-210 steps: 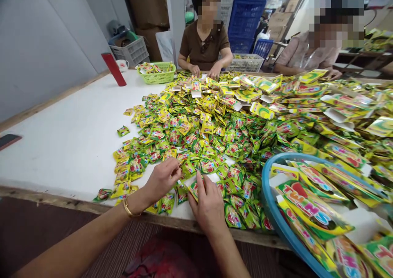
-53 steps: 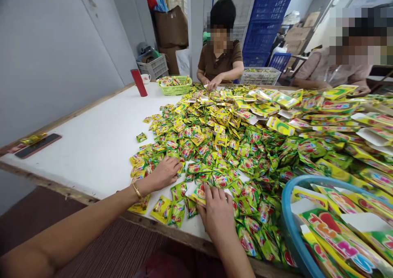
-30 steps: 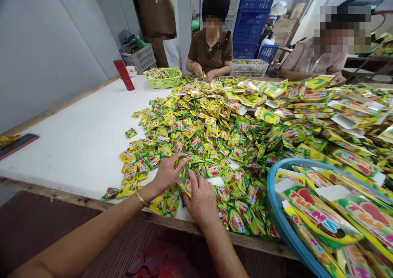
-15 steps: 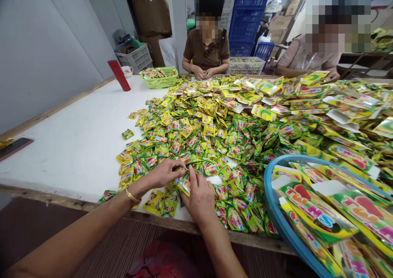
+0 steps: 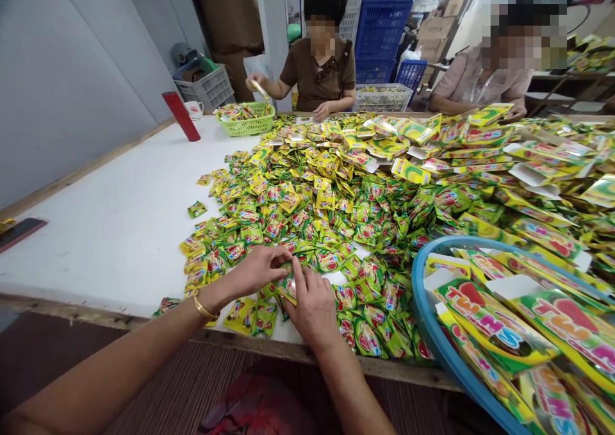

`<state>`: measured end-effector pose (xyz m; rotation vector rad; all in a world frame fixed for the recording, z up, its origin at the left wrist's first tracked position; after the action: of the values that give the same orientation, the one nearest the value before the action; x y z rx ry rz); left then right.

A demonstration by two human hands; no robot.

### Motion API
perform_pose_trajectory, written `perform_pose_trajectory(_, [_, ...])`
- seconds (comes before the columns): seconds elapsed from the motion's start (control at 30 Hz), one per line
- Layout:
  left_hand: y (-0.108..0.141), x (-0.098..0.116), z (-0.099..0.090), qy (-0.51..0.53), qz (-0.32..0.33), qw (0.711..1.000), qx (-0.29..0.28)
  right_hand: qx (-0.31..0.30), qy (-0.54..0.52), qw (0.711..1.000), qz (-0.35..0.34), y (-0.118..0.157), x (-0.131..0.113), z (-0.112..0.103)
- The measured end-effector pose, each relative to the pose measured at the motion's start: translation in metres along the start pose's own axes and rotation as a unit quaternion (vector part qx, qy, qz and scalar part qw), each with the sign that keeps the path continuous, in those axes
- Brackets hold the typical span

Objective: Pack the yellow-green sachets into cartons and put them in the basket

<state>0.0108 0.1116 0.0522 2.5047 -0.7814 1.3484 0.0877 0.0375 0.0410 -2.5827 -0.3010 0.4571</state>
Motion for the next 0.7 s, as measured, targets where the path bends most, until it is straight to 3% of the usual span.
perform_pose_trajectory(0.17, [0.003,0.003,-0.004,0.021,-0.032,0.997,0.061,0.020,-0.003,0.999,0.040,-0.001,0.010,-0.005])
perform_pose_trajectory(0.27, [0.007,0.010,-0.014,-0.059,-0.025,0.995,0.082,0.018,-0.004,0.999,0.034,-0.002,0.007,-0.004])
perform_pose_trajectory(0.37, [0.005,0.010,-0.005,-0.084,-0.024,0.995,0.043,0.018,0.002,1.000,0.022,-0.001,0.003,-0.003])
perform_pose_trajectory(0.5, [-0.002,0.013,0.011,-0.027,-0.024,0.999,-0.012,0.018,0.003,0.999,0.031,0.000,0.008,-0.004])
perform_pose_trajectory(0.7, [0.019,0.007,0.031,0.163,-0.164,0.970,-0.074,0.001,-0.011,0.999,0.035,0.000,0.005,-0.008])
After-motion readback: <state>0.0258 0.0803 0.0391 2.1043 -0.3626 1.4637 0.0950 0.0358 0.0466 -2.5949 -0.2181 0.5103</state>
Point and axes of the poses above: each hand's wrist, its own y-axis away from the middle knuckle, its own z-axis out of the palm, x = y × z, the point moved 10 cm from there along -y, towards the middle knuckle, and after that the axes turned 10 degrees about z, right-handed, at the moved point
